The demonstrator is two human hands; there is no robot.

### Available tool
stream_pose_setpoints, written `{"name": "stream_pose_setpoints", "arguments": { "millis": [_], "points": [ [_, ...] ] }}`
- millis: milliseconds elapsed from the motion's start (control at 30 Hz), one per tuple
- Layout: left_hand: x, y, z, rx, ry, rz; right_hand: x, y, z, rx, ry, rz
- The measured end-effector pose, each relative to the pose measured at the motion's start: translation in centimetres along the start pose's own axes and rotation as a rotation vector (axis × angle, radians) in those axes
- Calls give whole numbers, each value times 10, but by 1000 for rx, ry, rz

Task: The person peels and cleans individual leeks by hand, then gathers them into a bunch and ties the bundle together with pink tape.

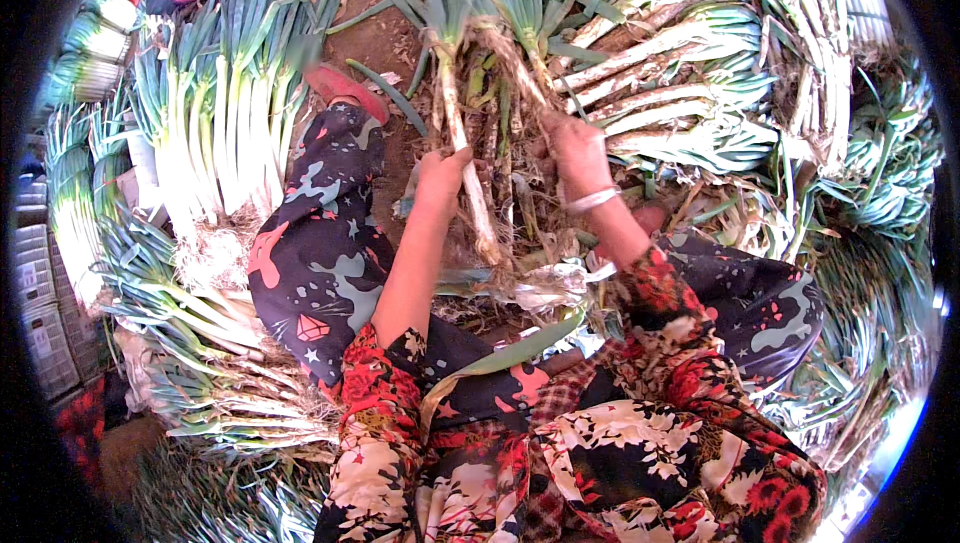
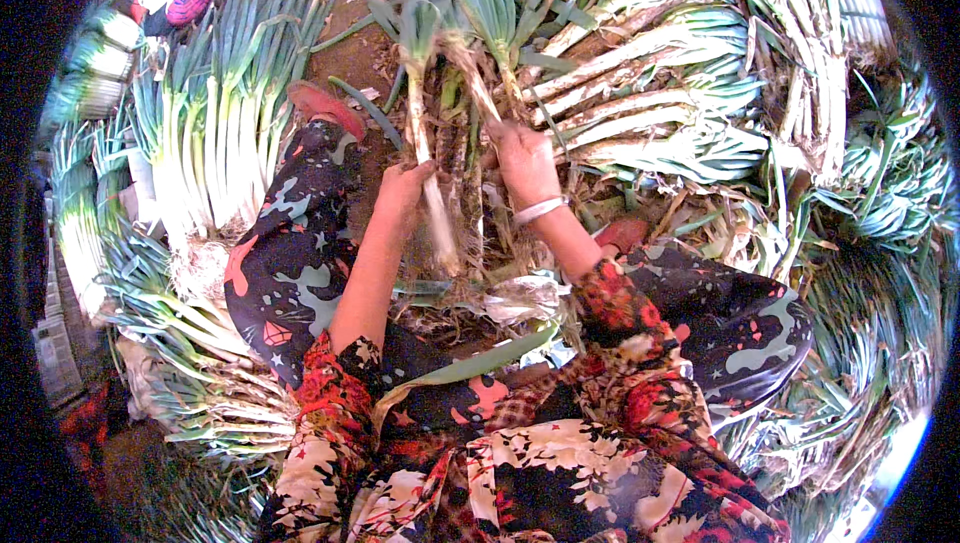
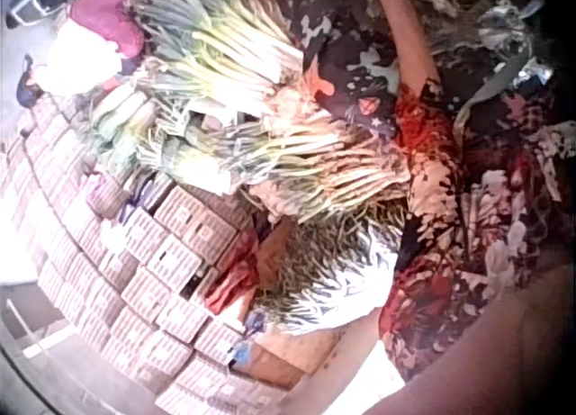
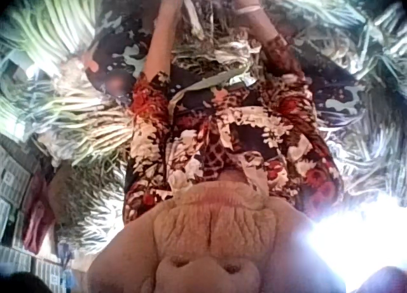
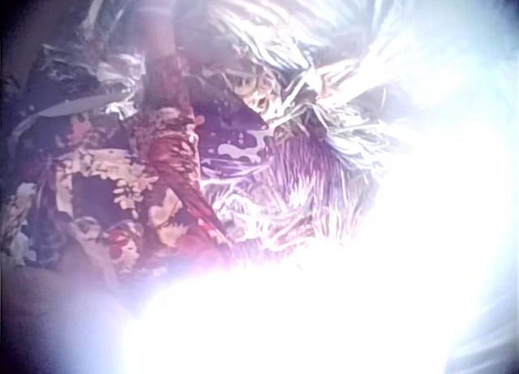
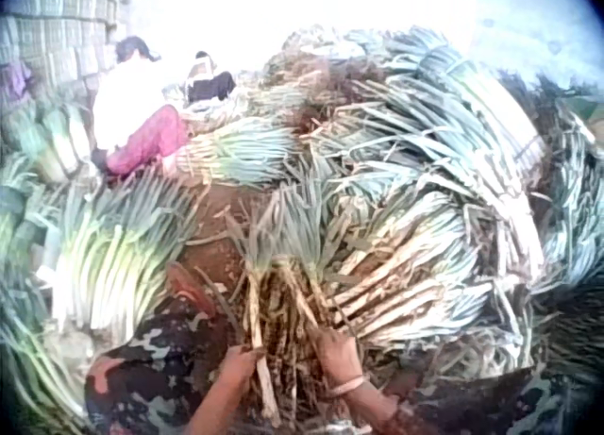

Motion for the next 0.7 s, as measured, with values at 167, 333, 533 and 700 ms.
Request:
{"name": "stream_pose_setpoints", "arguments": {
  "millis": [167,333,533,700],
  "points": [
    [-23,-6,-23,17,-89,-50,-84,35,2,-4,59,10],
    [-22,24,-25,-246,-38,111,-61,-66,-24,-630,183,164],
    [-50,15,-31,-95,39,46,-57,-44,-27,-816,42,242],
    [-46,3,-26,229,-19,50,-43,-116,-19,-241,408,-206]
  ]
}}
Point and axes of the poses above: each hand's wrist, its own x-axis towards the middle knuckle, its own z-axis out of the back of the hand, y = z × x, the point moved 6 cm from there along x, towards the middle knuckle, and after that the axes turned 6 degrees about -x, right-handed, at the moved point
